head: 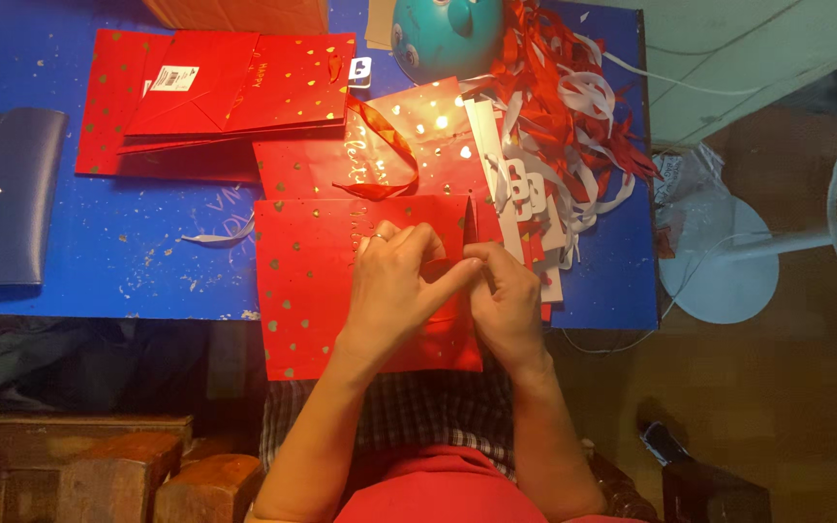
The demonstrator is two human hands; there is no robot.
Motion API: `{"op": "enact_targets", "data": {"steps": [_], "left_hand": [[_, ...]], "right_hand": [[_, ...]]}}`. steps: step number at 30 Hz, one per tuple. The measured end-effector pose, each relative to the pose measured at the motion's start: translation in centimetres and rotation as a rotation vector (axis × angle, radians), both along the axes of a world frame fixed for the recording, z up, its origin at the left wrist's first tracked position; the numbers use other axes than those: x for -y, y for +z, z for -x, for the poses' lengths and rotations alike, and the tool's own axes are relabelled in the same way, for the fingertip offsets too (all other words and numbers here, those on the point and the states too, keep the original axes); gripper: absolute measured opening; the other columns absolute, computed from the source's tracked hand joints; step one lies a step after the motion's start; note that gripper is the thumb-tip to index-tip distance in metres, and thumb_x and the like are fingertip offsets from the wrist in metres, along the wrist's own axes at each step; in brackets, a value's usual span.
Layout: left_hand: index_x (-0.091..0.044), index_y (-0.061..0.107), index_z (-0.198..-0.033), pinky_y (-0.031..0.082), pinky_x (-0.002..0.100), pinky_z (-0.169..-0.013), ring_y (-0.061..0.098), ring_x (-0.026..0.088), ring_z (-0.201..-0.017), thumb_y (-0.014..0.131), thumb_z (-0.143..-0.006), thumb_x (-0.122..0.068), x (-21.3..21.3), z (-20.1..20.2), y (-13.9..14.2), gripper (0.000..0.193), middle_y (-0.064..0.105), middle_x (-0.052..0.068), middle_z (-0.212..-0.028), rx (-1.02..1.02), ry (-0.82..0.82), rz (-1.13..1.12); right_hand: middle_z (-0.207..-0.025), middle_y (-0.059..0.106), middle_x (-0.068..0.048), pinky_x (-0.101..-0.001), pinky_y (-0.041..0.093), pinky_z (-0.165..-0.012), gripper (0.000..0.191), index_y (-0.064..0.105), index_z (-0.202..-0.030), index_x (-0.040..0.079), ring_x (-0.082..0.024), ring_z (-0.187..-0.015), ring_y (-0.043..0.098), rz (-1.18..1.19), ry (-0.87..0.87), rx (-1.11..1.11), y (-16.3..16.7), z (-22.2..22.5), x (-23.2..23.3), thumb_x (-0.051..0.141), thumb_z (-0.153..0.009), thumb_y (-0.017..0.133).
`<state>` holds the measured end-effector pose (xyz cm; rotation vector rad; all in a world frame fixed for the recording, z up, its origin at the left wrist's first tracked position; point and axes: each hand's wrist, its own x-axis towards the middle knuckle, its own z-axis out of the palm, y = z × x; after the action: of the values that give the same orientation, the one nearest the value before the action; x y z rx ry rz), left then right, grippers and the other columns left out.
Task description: The person sits at a blue table assembling red Valentine's Day paper gift bags. They press the bags flat, open the folded sides, and thread and tie red ribbon handles through the punched holes, setting finished bags on a stack beside the pile of ribbons.
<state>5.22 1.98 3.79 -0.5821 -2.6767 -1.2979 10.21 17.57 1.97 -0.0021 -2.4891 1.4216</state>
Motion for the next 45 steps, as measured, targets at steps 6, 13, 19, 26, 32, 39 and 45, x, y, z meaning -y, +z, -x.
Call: {"op": "enact_targets", "data": {"steps": [6,13,19,26,32,39,45], "left_hand": [[-0.009,0.065,-0.078,0.046,0.044,-0.077,0.06,0.026,-0.077,0.075,-0.088,-0.033,0.2,-0.1,-0.1,0.028,0.069,0.004,-0.075,0.023,0.012,-0.078],[-0.008,0.066,-0.077,0.046,0.044,-0.076,0.06,0.027,-0.074,0.076,-0.087,-0.033,0.1,0.0,0.0,0.028,0.068,0.004,-0.071,0.014,0.021,-0.066],[-0.008,0.069,-0.08,0.047,0.044,-0.075,0.061,0.026,-0.074,0.074,-0.089,-0.034,0.4,0.1,-0.3,0.027,0.067,0.005,-0.069,0.051,0.014,-0.095],[-0.008,0.069,-0.077,0.046,0.044,-0.074,0.061,0.027,-0.074,0.074,-0.09,-0.032,0.4,0.1,-0.6,0.028,0.066,0.006,-0.066,0.018,0.018,-0.082],[-0.009,0.07,-0.078,0.047,0.044,-0.073,0.061,0.026,-0.072,0.075,-0.089,-0.032,0.5,0.0,-0.6,0.025,0.064,0.006,-0.064,0.037,0.009,-0.09],[-0.009,0.069,-0.076,0.048,0.045,-0.072,0.061,0.025,-0.07,0.075,-0.088,-0.031,0.4,0.3,-0.9,0.025,0.068,0.004,-0.068,-0.001,0.012,-0.105],[-0.008,0.069,-0.077,0.048,0.045,-0.072,0.062,0.027,-0.072,0.075,-0.089,-0.031,0.6,0.2,-1.1,0.026,0.068,0.006,-0.07,0.02,0.004,-0.103]], "right_hand": [[-0.085,0.068,-0.006,-0.0247,0.053,-0.054,0.011,0.063,-0.11,0.003,-0.01,-0.06,0.066,0.405,-0.118,0.194,-0.3,0.2,-1.3,0.011,-0.104,0.058],[-0.125,0.058,-0.009,-0.0231,0.055,-0.064,0.024,0.062,-0.127,0.003,-0.01,-0.074,0.064,0.221,-0.054,-0.072,0.8,-0.4,-1.6,0.006,-0.103,0.063],[-0.127,0.057,-0.009,-0.0238,0.058,-0.068,0.023,0.071,-0.117,0.003,-0.013,-0.08,0.068,-0.039,0.027,-0.049,1.4,0.2,0.4,0.0,-0.094,0.07],[-0.124,0.055,-0.01,-0.0285,0.055,-0.07,0.019,0.072,-0.11,0.002,-0.018,-0.088,0.067,-0.168,0.016,-0.109,0.8,0.2,0.4,0.001,-0.091,0.073],[-0.107,0.054,-0.006,-0.0304,0.052,-0.068,0.008,0.067,-0.104,0.004,-0.017,-0.083,0.061,0.007,-0.068,-0.065,-1.0,0.4,-0.2,0.005,-0.097,0.07],[-0.102,0.057,-0.009,-0.0269,0.051,-0.064,0.025,0.061,-0.124,0.005,-0.014,-0.085,0.06,0.185,-0.058,-0.093,-0.1,0.3,-0.2,0.007,-0.1,0.065],[-0.113,0.051,-0.012,-0.0246,0.051,-0.06,0.018,0.072,-0.111,0.007,-0.012,-0.071,0.063,-0.087,-0.007,-0.113,0.3,0.5,0.4,0.007,-0.093,0.071]]}}
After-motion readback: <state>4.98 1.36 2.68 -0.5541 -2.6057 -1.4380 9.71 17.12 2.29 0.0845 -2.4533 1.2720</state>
